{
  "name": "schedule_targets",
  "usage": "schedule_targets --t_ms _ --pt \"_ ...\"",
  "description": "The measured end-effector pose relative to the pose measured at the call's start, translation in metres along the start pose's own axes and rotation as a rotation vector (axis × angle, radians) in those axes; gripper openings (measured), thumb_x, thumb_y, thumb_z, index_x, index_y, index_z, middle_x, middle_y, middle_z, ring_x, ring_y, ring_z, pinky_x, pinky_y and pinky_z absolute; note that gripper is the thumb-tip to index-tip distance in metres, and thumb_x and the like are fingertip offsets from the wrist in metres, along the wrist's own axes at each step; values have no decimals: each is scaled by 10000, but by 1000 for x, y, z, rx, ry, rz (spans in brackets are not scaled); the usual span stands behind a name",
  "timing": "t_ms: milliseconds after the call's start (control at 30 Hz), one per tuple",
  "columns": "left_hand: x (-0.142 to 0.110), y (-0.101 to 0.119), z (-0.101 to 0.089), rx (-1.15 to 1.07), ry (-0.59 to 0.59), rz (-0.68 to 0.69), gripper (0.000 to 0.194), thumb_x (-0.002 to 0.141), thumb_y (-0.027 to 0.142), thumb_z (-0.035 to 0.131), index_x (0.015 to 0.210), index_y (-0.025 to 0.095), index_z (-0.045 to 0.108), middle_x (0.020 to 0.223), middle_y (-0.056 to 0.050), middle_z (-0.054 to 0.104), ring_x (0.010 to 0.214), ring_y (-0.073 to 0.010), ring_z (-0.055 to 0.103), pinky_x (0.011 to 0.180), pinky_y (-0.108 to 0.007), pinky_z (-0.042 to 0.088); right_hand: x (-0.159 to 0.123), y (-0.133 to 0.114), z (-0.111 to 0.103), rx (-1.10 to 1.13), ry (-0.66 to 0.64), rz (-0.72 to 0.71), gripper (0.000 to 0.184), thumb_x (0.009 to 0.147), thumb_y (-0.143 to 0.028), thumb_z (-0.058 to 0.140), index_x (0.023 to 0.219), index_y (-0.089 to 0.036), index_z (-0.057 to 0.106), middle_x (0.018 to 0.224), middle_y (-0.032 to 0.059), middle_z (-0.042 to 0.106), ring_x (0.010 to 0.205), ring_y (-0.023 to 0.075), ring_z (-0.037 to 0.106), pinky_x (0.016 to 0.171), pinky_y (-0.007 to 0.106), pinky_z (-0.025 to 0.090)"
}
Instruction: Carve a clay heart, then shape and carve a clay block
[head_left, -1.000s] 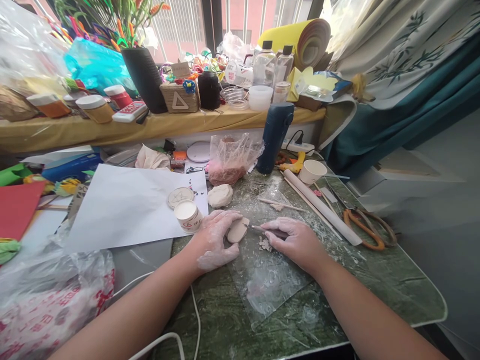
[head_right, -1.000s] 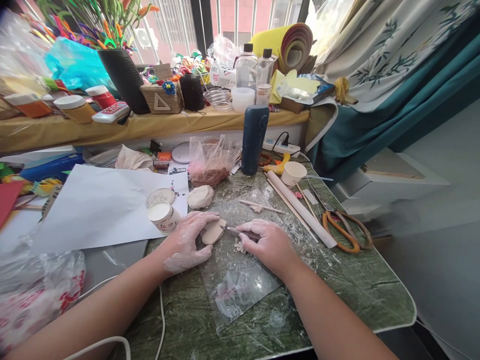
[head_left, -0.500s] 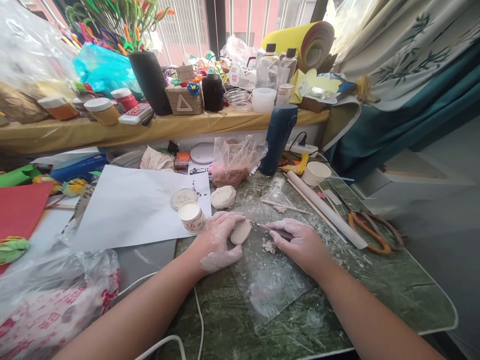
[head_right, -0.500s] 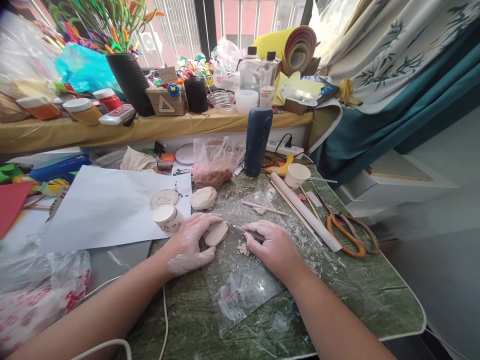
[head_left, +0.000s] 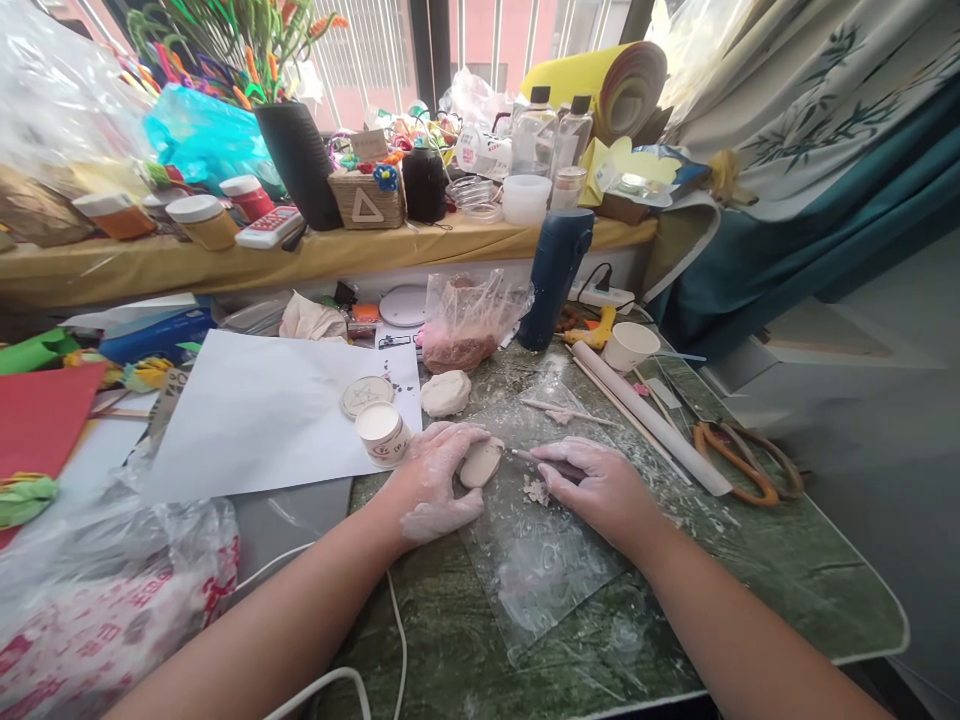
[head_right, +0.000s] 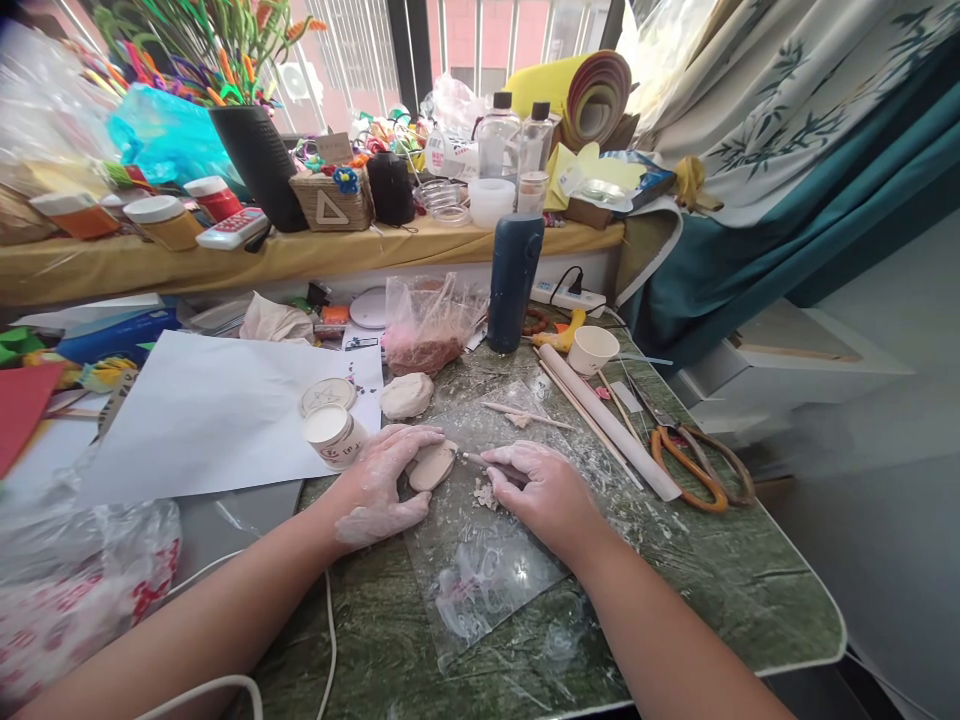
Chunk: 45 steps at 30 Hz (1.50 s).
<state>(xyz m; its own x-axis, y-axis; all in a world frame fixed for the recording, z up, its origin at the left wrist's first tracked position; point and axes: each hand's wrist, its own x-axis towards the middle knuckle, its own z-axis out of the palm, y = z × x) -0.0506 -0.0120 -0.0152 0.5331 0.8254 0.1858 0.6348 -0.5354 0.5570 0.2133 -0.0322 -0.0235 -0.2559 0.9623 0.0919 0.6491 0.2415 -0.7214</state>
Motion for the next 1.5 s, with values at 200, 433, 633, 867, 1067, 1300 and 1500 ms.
schedule_targets --t_ms 200,433,633,867,1067,1300,1500 --pt "0 0 -1 -9 1 3 643 709 185 656 1343 243 567 1397 -77 640 1304 -319 563 1147 -510 426 0 0 -1 11 20 10 243 893 -282 643 1075 -298 803 1103 30 805 1048 267 744 909 400 596" --pt "1 1 -1 -14 16 13 640 690 174 653 1324 223 580 1373 -90 656 1281 -319 582 1125 -504 451 2 3 2 -6 19 -9 233 895 -295 644 1065 -305 803 1105 25 809 1045 268 749 946 419 585" --pt "0 -1 -1 0 13 12 641 696 175 658 1330 230 578 1383 -87 650 1288 -327 575 1128 -521 449 3 -2 1 -5 28 8 247 907 -301 630 1089 -294 795 1114 30 805 1063 269 738 956 428 570" --pt "1 -1 -1 10 15 19 641 697 177 653 1331 221 574 1390 -98 647 1283 -326 578 1115 -517 460 3 -4 2 -21 8 1 250 917 -294 623 1106 -292 787 1125 20 800 1067 258 729 956 419 555" --pt "-1 -1 0 9 5 9 643 703 181 654 1339 219 567 1396 -88 641 1306 -323 561 1138 -510 436 2 -4 3 -6 5 -1 268 928 -307 614 1138 -286 779 1139 28 793 1081 259 719 948 414 555" --pt "1 0 -1 -8 -3 -3 645 694 176 658 1331 230 574 1390 -81 644 1290 -323 568 1130 -509 441 3 -3 2 43 41 26 265 912 -299 627 1122 -284 786 1132 23 794 1075 252 728 950 395 569" --pt "0 -1 0 -8 18 13 642 699 181 660 1333 224 571 1383 -89 652 1292 -325 571 1131 -514 438 3 -5 2 11 -23 -5 254 907 -283 629 1095 -290 799 1116 17 804 1061 252 735 962 405 558"
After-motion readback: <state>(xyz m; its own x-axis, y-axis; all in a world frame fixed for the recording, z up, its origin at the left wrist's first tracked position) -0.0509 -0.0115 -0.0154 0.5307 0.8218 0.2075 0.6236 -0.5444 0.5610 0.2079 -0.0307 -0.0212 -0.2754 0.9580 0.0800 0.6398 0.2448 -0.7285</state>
